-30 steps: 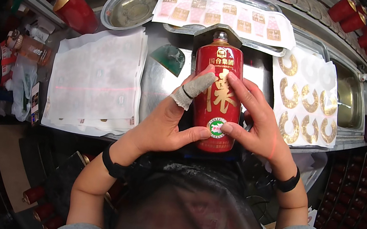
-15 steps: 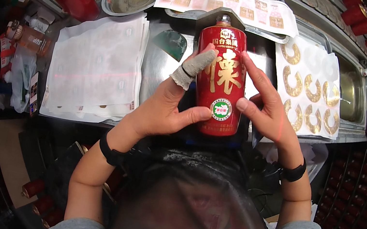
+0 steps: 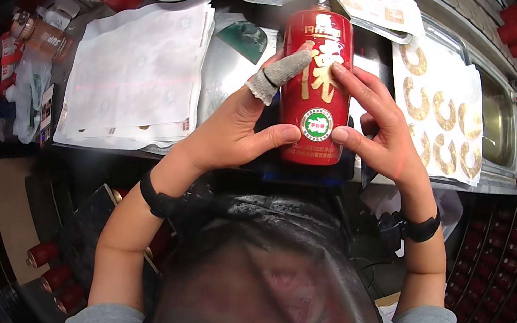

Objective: Applying stickers and labels manually onto large red and gold liquor containers and wiping them with a cloth.

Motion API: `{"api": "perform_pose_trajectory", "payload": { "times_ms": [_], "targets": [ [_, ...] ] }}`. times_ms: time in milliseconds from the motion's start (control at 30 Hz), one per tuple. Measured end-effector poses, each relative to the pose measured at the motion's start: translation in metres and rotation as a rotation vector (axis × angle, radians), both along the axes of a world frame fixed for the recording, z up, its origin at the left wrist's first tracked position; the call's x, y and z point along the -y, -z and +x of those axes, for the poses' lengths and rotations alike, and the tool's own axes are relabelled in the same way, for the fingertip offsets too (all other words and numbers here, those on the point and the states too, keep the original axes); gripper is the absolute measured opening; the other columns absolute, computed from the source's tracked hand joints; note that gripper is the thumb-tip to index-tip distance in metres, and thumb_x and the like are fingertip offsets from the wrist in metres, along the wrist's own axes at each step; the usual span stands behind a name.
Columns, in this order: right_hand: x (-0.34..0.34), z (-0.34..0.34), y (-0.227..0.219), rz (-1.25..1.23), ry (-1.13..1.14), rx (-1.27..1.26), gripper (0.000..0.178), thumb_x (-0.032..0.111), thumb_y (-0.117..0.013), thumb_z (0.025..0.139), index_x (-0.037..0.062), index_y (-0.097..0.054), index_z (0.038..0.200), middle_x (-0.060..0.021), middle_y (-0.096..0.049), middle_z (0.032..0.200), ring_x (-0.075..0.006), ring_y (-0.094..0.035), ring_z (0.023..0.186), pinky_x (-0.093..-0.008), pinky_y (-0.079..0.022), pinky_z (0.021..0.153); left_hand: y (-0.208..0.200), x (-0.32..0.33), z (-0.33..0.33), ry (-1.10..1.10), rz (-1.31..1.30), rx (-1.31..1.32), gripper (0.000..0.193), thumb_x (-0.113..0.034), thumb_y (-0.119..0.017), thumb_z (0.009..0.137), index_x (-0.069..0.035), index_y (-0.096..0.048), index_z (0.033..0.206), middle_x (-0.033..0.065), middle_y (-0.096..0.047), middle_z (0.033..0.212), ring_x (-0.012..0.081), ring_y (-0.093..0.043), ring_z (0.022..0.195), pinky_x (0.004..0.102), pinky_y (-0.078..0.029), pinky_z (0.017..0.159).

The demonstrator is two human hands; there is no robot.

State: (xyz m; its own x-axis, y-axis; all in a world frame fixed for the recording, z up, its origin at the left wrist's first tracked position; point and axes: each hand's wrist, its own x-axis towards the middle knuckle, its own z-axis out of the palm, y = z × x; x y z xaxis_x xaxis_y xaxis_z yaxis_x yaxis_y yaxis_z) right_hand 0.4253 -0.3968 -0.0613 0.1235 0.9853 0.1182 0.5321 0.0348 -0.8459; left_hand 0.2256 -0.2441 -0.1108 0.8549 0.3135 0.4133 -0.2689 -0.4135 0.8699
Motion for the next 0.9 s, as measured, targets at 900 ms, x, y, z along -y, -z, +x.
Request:
{"api": "perform_pose_trajectory", "payload": {
  "times_ms": [900],
  "targets": [
    [0.01,-0.007,0.008,-0.058,0.028,-0.074,0.075,0.03,-0.077,0.079,0.0171,-0.046,0.147,-0.009,-0.048,0.139,-0.0084,-0.052,0.097,-0.0183,-0.036,0.056,0.014,0.006,-0.007,-0.005,-0.056,0.058,0.082,-0.023,-0.074,0.085,-0.014,-0.029,0.152,0.0074,-0.032,0.157,0.0293,-0.026,0.146,0.0402,-0.019,0.12]
  ]
}}
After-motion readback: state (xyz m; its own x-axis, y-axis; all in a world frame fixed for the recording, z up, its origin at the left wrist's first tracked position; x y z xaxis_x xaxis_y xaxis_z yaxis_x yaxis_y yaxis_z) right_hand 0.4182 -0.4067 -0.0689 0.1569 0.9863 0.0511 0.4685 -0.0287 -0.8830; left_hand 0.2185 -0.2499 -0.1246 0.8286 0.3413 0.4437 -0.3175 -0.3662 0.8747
